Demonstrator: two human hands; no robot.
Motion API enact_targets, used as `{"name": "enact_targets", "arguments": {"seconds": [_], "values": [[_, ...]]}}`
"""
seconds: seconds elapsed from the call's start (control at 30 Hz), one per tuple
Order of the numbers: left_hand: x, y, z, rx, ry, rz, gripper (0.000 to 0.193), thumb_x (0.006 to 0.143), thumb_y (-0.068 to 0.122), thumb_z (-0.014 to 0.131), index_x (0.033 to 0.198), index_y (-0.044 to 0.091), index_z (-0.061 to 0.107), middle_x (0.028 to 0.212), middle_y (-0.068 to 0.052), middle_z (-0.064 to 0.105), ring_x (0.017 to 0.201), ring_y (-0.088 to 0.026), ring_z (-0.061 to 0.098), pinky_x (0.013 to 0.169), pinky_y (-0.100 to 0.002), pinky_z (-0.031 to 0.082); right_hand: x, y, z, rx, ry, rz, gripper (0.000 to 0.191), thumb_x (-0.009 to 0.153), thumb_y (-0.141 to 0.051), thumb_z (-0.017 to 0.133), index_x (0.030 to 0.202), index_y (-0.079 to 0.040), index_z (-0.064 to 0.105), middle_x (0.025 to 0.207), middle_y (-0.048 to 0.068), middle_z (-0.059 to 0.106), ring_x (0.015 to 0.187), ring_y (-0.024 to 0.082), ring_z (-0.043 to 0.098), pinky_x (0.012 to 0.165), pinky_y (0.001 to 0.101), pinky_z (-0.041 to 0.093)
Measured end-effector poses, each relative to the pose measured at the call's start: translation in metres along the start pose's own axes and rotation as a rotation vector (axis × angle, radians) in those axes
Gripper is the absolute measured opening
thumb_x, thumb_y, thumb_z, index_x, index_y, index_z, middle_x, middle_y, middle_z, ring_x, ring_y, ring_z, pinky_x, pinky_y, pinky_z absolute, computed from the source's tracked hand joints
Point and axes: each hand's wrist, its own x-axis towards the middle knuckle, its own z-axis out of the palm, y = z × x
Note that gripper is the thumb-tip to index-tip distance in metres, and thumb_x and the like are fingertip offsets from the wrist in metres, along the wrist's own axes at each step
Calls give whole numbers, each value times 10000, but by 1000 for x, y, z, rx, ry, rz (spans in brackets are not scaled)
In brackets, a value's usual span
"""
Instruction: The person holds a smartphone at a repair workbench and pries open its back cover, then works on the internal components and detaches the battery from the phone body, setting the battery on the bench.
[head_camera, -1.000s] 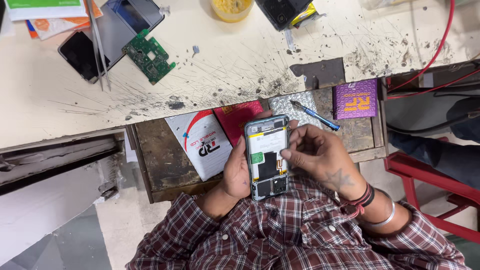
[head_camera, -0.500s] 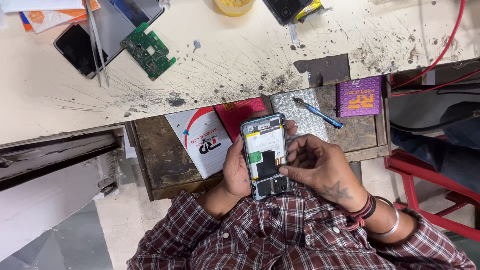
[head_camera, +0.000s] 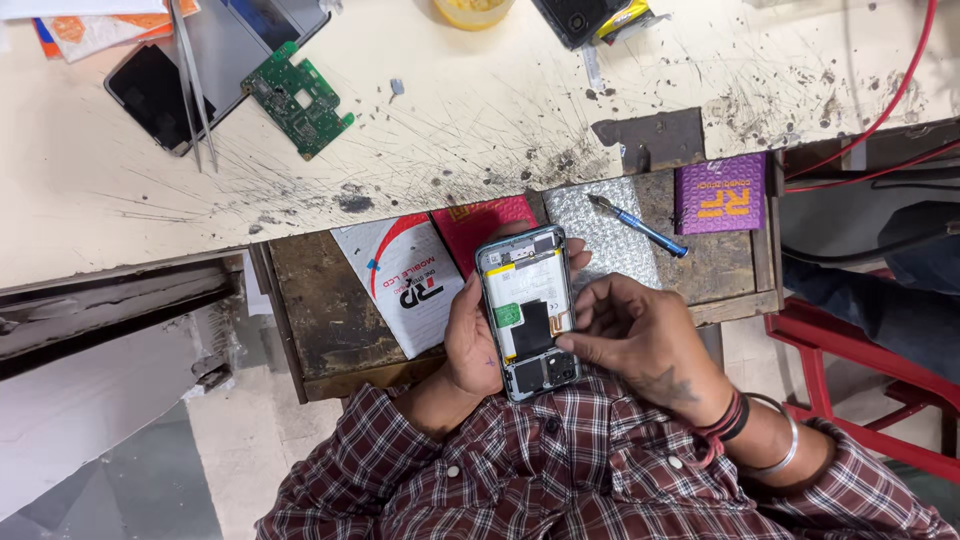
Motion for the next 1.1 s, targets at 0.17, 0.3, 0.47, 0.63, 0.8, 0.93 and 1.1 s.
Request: {"name": "enact_targets", "arguments": {"seconds": [0.17,0.3,0.47,0.63,0.8,0.93,1.1], "values": [[12,-4,3,-13,33,5,603,1148,462,234,1654,139,293,1629,-269,387,1543,-374,396,1313,-507,321,17,-10,-24,9,83,-171,129,897,-67,770,989,-7,702,883,2,743,791,47,674,707,202,570],[17,-3,3,-39,40,-7,593,1143,438,239,1651,136,283,1609,-230,453,1470,-297,485,1214,-434,404,28,-25,-28,-40,228,-468,150,933,-66,760,1039,-5,673,1001,34,767,905,71,729,766,225,597],[16,-1,2,-88,121,-2,570,1184,381,291,1662,73,336,1495,-129,567,1317,-226,589,1119,-411,485,31,-48,-27,-546,420,-724,170,876,-44,831,1029,-88,772,935,66,730,776,164,712,623,289,548],[24,-1,5,-4,208,7,570,1153,373,317,1614,43,375,1443,-112,590,1280,-204,598,1098,-378,490,35,-60,-28,-680,485,-802,190,870,-86,851,1044,-97,773,947,73,716,746,215,695,612,338,526],[32,1,11,52,222,-1,571,1141,378,320,1603,47,377,1430,-112,592,1263,-201,602,1080,-375,498,37,-64,-31,-852,496,-893,202,892,-113,829,1082,-79,769,978,74,714,813,247,700,674,358,545],[40,2,14,24,185,-10,565,1164,386,316,1628,68,367,1429,-112,592,1223,-209,609,1038,-386,517,38,-70,-33,-1001,461,-886,247,867,-76,785,1112,-65,755,989,66,707,830,234,697,664,356,549],[50,3,17,18,247,-53,556,1142,381,287,1610,88,344,1433,-87,582,1217,-190,605,1037,-376,518,40,-79,-40,-1078,393,-878,305,823,-71,754,1125,-36,733,1012,82,702,836,238,688,661,359,550]]}}
